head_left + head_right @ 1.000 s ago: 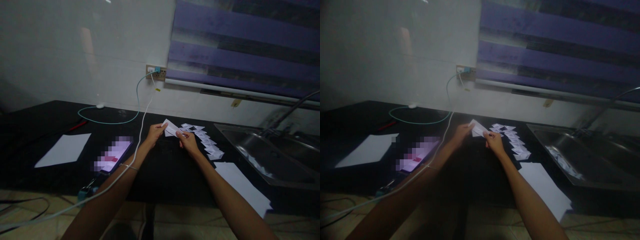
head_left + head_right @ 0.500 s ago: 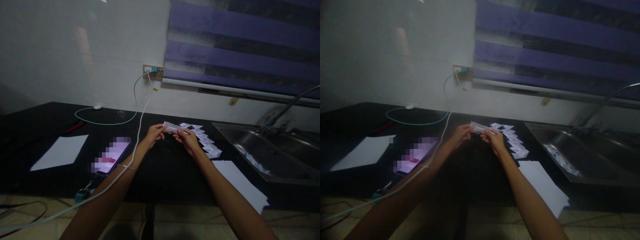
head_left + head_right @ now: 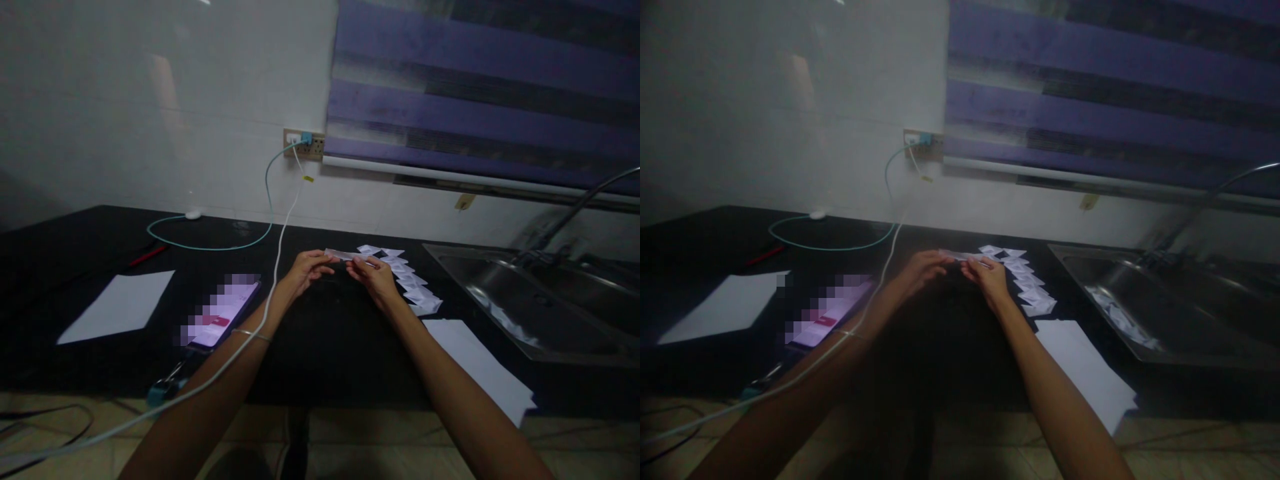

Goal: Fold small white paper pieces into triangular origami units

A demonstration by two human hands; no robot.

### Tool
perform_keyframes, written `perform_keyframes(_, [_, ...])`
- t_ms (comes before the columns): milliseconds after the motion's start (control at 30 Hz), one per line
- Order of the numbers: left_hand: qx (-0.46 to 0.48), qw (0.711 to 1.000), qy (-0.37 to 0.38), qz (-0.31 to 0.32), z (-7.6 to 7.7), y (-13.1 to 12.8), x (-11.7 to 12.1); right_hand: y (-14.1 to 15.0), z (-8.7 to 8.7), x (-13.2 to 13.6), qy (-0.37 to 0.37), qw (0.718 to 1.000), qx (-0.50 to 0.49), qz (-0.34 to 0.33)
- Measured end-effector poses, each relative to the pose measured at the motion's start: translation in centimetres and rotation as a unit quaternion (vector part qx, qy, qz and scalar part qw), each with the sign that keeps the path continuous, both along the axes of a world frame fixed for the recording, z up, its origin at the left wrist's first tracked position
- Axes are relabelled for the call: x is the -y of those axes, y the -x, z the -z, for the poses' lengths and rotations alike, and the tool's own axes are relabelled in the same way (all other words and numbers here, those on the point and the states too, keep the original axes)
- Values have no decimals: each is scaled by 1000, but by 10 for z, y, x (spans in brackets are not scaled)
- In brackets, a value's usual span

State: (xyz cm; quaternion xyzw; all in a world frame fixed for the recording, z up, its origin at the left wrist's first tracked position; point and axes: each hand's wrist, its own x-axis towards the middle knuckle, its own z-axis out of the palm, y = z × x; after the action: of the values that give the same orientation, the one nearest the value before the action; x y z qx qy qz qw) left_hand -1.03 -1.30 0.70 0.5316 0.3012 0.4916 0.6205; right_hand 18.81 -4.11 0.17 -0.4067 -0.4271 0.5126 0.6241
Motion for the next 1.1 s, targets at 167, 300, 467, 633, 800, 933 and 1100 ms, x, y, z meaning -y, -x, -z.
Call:
perform_keyframes(167, [-32,999,21,-2,0,-3,1,0,-3,2,6,1000,15,2])
perform_keyframes(300, [-33,999,6,12,1,-5,-1,1,-6,5,10,999,36,-1])
perform_keyframes(467, [-30,999,-27,18,4,-5,-2,2,-10,9,13,999,32,-33])
perform_keyframes(633, [-51,998,-32,1,0,-6,-1,1,-10,8,2,999,29,-24])
perform_keyframes(800, [-88,995,-42,-11,-3,-7,0,-2,-4,0,-26,999,35,14])
perform_keyframes(933, [-85,994,-64,-24,-1,-7,-2,-4,2,-5,-38,998,26,44])
perform_keyframes(1100, [-99,991,-90,-20,-1,-7,-2,-6,5,-9,-60,996,37,58])
